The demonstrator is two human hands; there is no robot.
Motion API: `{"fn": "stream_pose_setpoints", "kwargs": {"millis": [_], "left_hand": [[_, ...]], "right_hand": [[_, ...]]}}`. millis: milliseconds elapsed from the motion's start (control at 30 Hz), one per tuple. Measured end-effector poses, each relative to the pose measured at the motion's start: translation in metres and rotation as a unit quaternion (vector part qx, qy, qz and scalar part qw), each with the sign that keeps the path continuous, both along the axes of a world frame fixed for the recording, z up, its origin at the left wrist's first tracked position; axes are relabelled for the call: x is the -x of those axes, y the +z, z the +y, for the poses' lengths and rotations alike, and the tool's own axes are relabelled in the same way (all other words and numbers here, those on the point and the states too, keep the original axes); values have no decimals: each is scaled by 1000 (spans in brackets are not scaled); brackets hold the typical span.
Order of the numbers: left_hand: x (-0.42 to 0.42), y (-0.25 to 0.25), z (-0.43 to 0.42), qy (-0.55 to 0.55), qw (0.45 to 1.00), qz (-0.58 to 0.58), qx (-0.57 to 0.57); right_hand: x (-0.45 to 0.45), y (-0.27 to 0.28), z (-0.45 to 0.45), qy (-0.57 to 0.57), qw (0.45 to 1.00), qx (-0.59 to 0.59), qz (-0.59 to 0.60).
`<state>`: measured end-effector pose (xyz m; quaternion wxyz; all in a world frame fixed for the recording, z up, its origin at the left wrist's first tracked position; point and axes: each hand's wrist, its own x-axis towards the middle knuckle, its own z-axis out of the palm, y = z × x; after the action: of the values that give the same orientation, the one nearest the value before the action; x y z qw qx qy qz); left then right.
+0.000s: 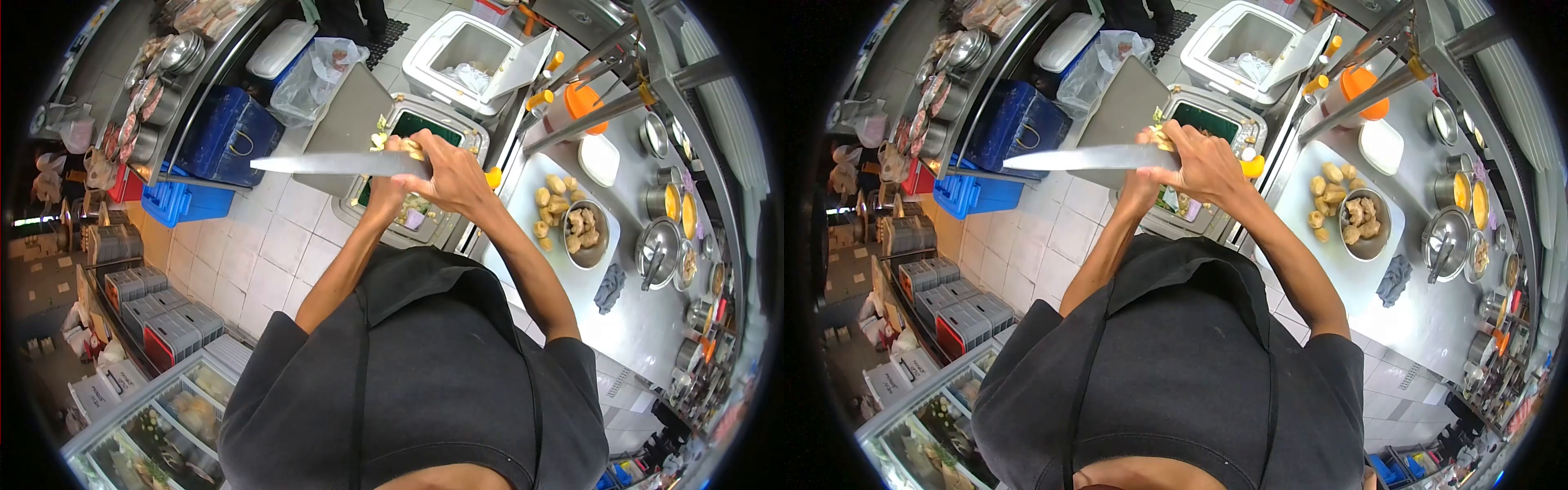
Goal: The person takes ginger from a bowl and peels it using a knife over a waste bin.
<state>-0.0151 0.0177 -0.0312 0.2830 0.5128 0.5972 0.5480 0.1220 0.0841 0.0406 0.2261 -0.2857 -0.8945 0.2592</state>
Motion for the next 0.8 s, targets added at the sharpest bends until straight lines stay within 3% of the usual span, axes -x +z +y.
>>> {"fn": "stream_pose_setpoints", "kwargs": {"millis": [67, 133, 200, 267, 467, 533, 667, 733, 767, 800], "left_hand": [[-3, 7, 1, -13, 999, 36, -3], [-12, 18, 4, -13, 974, -157, 163], [-21, 36, 6, 36, 966, -224, 121], [-16, 49, 4, -36, 891, -439, 112], [-2, 51, 2, -83, 814, -563, 114], [1, 41, 3, -108, 753, -638, 123], [10, 12, 8, -45, 703, -698, 128], [16, 5, 6, -150, 639, -752, 68], [11, 11, 6, -150, 638, -752, 68], [3, 17, 6, -58, 692, -713, 95]], "right_hand": [[3, -2, 6, -18, 1000, 2, 2], [4, 4, 15, -15, 999, 41, 21], [5, 11, 18, -14, 996, 81, 41], [7, 18, 21, -85, 970, 219, 59], [2, 0, 38, -182, 954, 223, 81], [1, 2, 38, -179, 958, 218, 50], [2, 19, 28, -182, 956, 229, 6], [1, 22, 17, -121, 985, 126, 10], [1, 19, 12, -91, 992, 91, 8], [0, 17, 4, -92, 991, 92, 8]]}}
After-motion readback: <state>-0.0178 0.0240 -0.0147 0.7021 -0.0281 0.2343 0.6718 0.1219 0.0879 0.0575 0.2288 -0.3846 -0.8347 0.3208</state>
